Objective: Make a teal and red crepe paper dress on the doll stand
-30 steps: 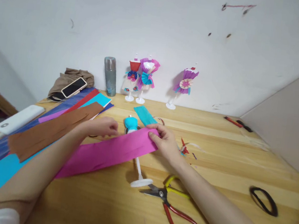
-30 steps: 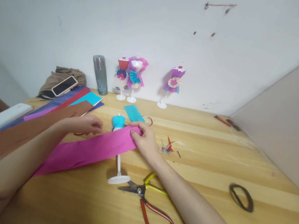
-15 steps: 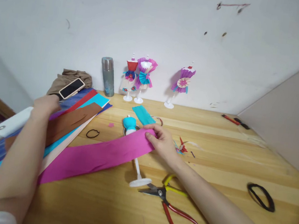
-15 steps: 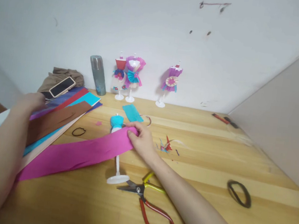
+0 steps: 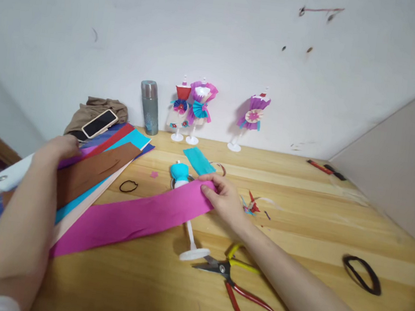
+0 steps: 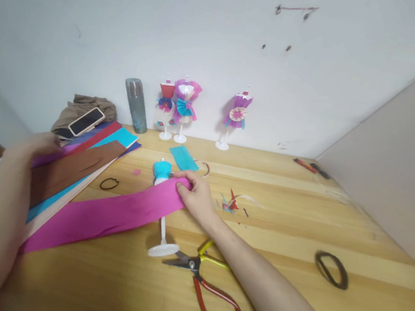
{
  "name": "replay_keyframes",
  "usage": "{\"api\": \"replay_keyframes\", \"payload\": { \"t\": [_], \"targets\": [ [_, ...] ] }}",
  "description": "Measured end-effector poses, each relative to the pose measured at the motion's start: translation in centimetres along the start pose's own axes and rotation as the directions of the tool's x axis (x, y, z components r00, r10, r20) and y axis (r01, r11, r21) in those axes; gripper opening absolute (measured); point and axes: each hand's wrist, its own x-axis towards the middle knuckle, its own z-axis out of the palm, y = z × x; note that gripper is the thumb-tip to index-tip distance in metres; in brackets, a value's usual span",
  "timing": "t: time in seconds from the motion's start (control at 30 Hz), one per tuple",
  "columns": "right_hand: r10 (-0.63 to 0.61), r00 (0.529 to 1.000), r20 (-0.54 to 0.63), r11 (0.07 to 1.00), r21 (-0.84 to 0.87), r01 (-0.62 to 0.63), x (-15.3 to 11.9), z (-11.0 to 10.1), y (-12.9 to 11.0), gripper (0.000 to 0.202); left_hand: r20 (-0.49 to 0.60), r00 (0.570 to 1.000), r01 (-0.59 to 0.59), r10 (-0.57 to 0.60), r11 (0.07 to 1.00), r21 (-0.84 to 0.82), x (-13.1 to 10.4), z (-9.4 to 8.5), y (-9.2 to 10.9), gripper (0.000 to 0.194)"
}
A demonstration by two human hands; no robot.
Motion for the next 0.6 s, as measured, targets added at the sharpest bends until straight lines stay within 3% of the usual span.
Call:
{"api": "replay_keyframes", "payload": {
  "t": [0.07, 0.17, 0.27, 0.33, 0.43, 0.6],
  "targets": [
    [0.001, 1.0, -0.001, 1.0, -0.007, -0.001, 0.0, 0.0, 0.1, 0.022, 0.042, 0.998, 0.049, -0.053, 0.994, 0.097, -0.8, -1.2, 0.8, 0.011],
    [-0.003, 1.0, -0.007, 1.0, -0.012, 0.003, 0.0, 0.1, 0.2, 0.022, 0.016, 0.995, 0.091, -0.096, 0.979, 0.182, -1.8, -2.6, 2.0, 0.026],
    [-0.004, 1.0, -0.006, 1.0, -0.004, 0.004, 0.1, 0.2, 0.2, 0.022, -0.082, 0.991, 0.122, -0.107, 0.969, 0.215, -2.4, -3.4, 2.9, 0.042],
    [-0.004, 1.0, -0.006, 1.0, 0.003, 0.004, 0.0, 0.2, 0.1, 0.022, -0.211, 0.971, 0.149, -0.11, 0.972, 0.18, -2.7, -3.7, 3.4, 0.046],
    [-0.004, 1.0, -0.003, 1.0, 0.001, 0.004, -0.1, 0.2, -0.2, 0.021, -0.468, 0.873, 0.162, -0.139, 0.987, 0.007, -3.8, -4.2, 4.1, 0.041],
    [-0.011, 1.0, 0.017, 0.999, -0.038, 0.012, -0.5, 0.3, -0.9, 0.028, -0.739, 0.656, -0.05, -0.154, 0.968, -0.246, -6.1, -5.2, 5.0, 0.037]
  ]
}}
